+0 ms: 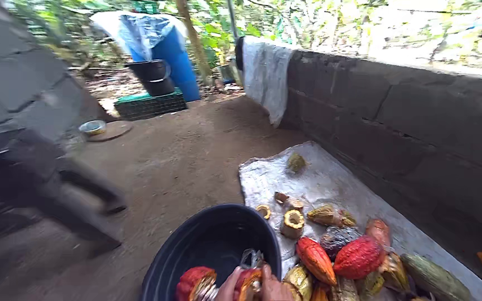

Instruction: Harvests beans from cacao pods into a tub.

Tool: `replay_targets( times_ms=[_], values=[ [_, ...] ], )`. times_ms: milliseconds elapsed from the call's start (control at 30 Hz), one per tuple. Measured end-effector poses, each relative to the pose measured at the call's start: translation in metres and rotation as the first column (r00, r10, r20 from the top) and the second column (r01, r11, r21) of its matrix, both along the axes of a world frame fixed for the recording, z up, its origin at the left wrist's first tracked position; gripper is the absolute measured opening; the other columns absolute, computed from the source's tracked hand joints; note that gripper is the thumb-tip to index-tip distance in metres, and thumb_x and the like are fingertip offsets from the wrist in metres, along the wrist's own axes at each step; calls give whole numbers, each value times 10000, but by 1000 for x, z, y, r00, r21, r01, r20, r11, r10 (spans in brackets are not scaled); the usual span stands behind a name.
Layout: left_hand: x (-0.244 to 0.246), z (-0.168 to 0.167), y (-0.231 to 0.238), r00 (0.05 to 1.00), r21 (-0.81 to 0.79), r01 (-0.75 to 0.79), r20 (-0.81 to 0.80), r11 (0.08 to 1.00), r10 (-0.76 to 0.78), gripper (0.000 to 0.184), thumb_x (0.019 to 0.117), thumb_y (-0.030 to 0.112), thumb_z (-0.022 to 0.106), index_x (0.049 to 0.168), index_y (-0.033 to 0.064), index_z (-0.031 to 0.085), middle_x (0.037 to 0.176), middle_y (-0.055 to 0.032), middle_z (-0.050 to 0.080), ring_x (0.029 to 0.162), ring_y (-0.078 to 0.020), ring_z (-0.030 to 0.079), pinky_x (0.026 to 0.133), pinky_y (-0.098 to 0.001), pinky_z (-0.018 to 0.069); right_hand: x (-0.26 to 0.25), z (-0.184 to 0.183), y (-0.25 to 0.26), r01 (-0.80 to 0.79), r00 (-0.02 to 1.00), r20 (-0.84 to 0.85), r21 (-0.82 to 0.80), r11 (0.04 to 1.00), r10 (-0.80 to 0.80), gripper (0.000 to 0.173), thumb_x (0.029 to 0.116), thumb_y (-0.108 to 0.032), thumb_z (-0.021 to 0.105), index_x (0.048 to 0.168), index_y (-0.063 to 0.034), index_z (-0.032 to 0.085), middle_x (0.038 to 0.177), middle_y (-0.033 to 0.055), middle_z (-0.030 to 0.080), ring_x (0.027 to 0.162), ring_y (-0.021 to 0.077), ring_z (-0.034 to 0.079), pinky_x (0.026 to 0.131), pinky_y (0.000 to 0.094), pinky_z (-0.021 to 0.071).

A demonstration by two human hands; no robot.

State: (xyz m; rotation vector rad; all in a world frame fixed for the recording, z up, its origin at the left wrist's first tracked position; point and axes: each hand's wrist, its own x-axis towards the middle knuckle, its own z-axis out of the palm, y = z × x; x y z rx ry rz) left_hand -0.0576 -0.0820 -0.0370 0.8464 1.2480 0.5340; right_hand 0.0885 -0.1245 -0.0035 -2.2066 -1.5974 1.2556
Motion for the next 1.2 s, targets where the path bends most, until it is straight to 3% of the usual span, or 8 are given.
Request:
replay_targets(
  times_ms=[100,400,733,800,933,1067,1100,1200],
  values=[
    [13,13,-8,997,19,9,-83,1000,-7,578,1101,442,306,1402,-6,511,1193,-209,660,1068,-293,662,951,-500,535,-4,-1,-3,57,995,77,-9,998,-56,703,927,-291,702,1501,-7,412,1219,255,677,1035,434,700,884,611,544],
    [1,6,-3,985,68,-9,-171,998,21,575,1102,461,325,1314,-10,575,1275,-237,619,1197,-324,609,1044,-522,472,-23,-21,4,61,997,43,126,990,-67,751,920,-143,691,1532,49,301,1252,306,637,1077,456,685,910,610,539],
    [-7,5,-6,973,40,-77,-217,996,84,550,1117,419,302,1307,-15,581,1264,-226,627,1178,-295,621,1030,-490,487,-39,-16,16,-22,994,109,-43,999,26,679,999,-157,598,1577,-27,266,1394,221,566,1110,354,693,935,485,566],
    [-11,4,-4,959,65,-31,-279,997,48,548,1111,430,324,1289,-15,590,1273,-225,621,1196,-298,609,1042,-497,474,-39,-26,13,-14,999,52,15,1000,14,662,1003,-113,586,1575,-7,269,1378,242,575,1104,373,694,944,500,561],
    [-19,15,2,954,74,-11,-299,997,33,547,1104,429,335,1326,-8,578,1269,-210,631,1187,-281,616,1035,-494,485,-26,-45,4,31,964,-259,313,949,54,581,947,-22,595,1483,81,397,1238,273,661,1110,377,687,982,517,540],
    [-31,15,8,977,-105,-171,-148,980,154,561,1110,457,274,1227,21,608,1029,-134,699,928,-214,693,835,-418,578,-13,-33,11,-20,898,-419,266,964,134,572,981,-14,533,1534,26,397,1340,222,642,1191,286,665,1043,424,509],
    [-35,13,9,981,-127,-174,-107,977,161,571,1109,465,251,1205,30,609,992,-120,706,898,-207,701,814,-406,588,-11,-32,12,-13,880,-457,250,968,130,553,999,-23,526,1538,11,405,1347,215,640,1154,266,685,1007,408,537],
    [-42,13,12,987,-157,-162,-9,974,162,592,1104,489,188,1170,75,606,946,-86,720,866,-190,717,779,-377,607,-9,-36,13,98,796,-605,176,980,29,444,1069,-128,517,1496,-14,470,1240,198,670,847,205,746,713,362,639]
  ],
)
